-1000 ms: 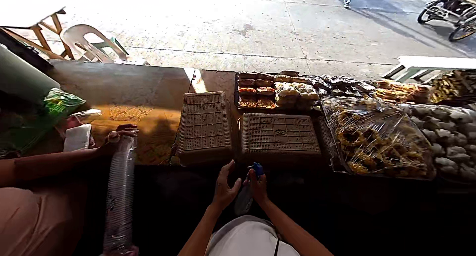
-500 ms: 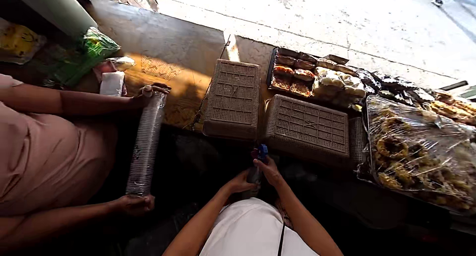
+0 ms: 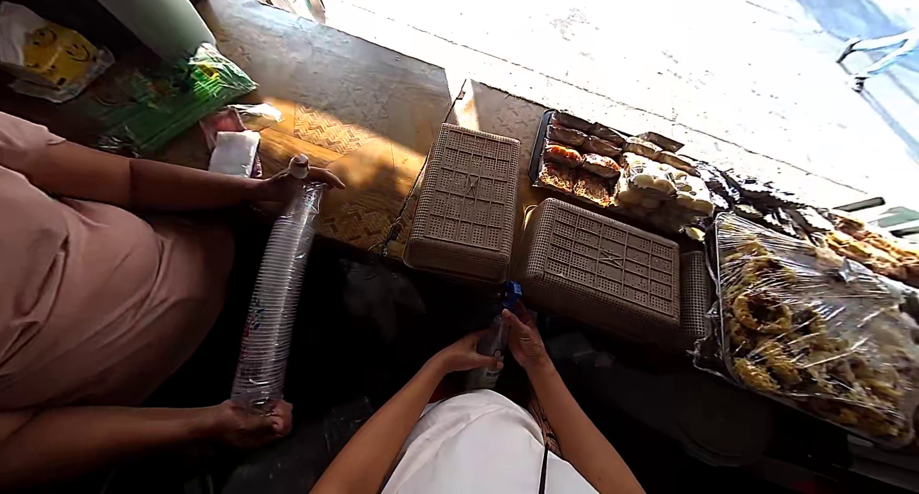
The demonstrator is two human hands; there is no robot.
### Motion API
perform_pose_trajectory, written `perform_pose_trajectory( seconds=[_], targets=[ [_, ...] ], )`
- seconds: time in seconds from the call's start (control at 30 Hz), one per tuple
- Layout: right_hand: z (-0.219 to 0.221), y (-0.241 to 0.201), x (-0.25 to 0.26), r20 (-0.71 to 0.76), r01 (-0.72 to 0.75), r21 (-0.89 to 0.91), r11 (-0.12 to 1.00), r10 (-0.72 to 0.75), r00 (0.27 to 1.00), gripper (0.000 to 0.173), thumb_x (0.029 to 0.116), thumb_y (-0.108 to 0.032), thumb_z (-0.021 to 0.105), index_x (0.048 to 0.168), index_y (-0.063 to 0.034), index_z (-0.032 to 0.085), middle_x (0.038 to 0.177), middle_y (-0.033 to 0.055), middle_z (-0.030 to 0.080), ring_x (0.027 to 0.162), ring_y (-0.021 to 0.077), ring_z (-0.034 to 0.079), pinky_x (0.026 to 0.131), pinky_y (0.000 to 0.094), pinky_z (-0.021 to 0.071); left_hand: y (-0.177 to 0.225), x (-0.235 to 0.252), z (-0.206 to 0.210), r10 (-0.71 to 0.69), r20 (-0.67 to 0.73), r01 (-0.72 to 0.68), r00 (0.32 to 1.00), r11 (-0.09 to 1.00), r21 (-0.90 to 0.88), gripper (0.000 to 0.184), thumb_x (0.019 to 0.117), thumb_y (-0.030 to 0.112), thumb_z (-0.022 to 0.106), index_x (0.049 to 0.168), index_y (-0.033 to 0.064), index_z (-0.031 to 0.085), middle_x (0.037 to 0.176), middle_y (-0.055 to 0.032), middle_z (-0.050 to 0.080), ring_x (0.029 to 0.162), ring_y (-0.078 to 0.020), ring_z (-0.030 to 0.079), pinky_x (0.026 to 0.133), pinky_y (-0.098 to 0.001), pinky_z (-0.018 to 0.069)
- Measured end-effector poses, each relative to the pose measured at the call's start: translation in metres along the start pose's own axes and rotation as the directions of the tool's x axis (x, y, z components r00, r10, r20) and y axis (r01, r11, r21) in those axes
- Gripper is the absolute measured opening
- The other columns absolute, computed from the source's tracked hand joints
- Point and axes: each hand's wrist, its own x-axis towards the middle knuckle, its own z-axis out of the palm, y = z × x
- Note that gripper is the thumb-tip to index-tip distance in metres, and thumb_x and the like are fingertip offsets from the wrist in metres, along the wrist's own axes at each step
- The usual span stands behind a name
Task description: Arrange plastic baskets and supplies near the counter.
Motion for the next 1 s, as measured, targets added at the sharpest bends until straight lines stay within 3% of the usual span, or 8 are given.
perform_pose_trajectory(
  seconds=[0.1,0.2,0.43,0.57,0.73,0.9,1.0],
  targets=[
    [-0.001,0.005,0.002,-0.033,-0.012,-0.031,0.999,0.011,0.999,0.040,0.0923,0.008,0.055,0.130,0.0024,0.044,0.117,0.0099,0.065,0.105,0.0102,0.065,0.090,0.0248,0.0553,-0.005,-0.001,0.000,-0.017,-0.009,0.017,1.000,1.000,0.009,0.067,0.0879,0.020,0.078,0.144,-0.0027,0.047,0.129,-0.0184,0.063,0.115,-0.0183,0.063,0.105,-0.0361,0.0500],
    [0.004,0.008,0.001,-0.102,-0.035,-0.044,0.998,0.031,0.994,0.026,0.0958,0.009,0.054,0.120,0.0006,0.047,0.105,0.0083,0.068,0.096,0.0098,0.067,0.085,0.0246,0.0569,-0.008,0.000,-0.001,-0.021,-0.035,0.022,0.999,1.000,0.021,0.065,0.0874,0.020,0.078,0.141,-0.0029,0.050,0.127,-0.0192,0.063,0.115,-0.0199,0.064,0.104,-0.0375,0.0502],
    [0.013,0.009,0.000,-0.117,-0.036,-0.078,0.996,0.027,0.993,0.031,0.0965,0.007,0.055,0.125,0.0001,0.044,0.110,0.0072,0.064,0.097,0.0073,0.063,0.086,0.0242,0.0542,-0.006,-0.005,-0.009,-0.042,-0.031,0.043,0.999,0.998,0.052,0.063,0.0889,0.021,0.078,0.141,-0.0024,0.051,0.129,-0.0204,0.063,0.116,-0.0223,0.063,0.105,-0.0399,0.0491],
    [0.018,0.013,0.002,-0.104,-0.048,-0.116,0.992,0.036,0.994,0.023,0.0982,0.006,0.054,0.119,-0.0003,0.046,0.106,0.0092,0.067,0.096,0.0099,0.066,0.085,0.0256,0.0560,-0.010,-0.010,-0.011,-0.036,-0.066,0.039,0.997,0.998,0.048,0.066,0.0883,0.022,0.079,0.143,-0.0018,0.050,0.130,-0.0205,0.062,0.118,-0.0229,0.063,0.106,-0.0405,0.0488],
    [0.027,0.017,0.003,-0.076,-0.057,-0.164,0.985,0.045,0.996,0.040,0.0977,0.006,0.055,0.135,0.0041,0.039,0.122,0.0128,0.060,0.105,0.0099,0.061,0.090,0.0254,0.0526,-0.017,-0.017,-0.014,-0.023,-0.101,0.026,0.995,0.999,0.026,0.069,0.0874,0.023,0.079,0.144,-0.0020,0.049,0.132,-0.0208,0.062,0.121,-0.0237,0.062,0.108,-0.0414,0.0486],
    [0.036,0.020,0.004,-0.078,-0.076,-0.158,0.985,0.064,0.995,0.029,0.0975,0.006,0.056,0.123,0.0009,0.043,0.108,0.0104,0.066,0.095,0.0095,0.065,0.082,0.0238,0.0554,-0.016,-0.024,-0.020,-0.030,-0.112,0.035,0.993,0.999,0.038,0.066,0.0877,0.023,0.079,0.141,-0.0027,0.051,0.128,-0.0205,0.064,0.117,-0.0228,0.064,0.105,-0.0409,0.0499],
    [0.039,0.022,0.007,-0.053,-0.068,-0.146,0.987,0.060,0.997,0.033,0.0958,0.007,0.057,0.125,0.0021,0.043,0.111,0.0111,0.065,0.097,0.0097,0.064,0.084,0.0240,0.0550,-0.016,-0.026,-0.021,-0.029,-0.131,0.031,0.991,0.999,0.012,0.066,0.0871,0.023,0.079,0.141,-0.0025,0.051,0.128,-0.0196,0.064,0.116,-0.0213,0.064,0.105,-0.0392,0.0502]
  ],
)
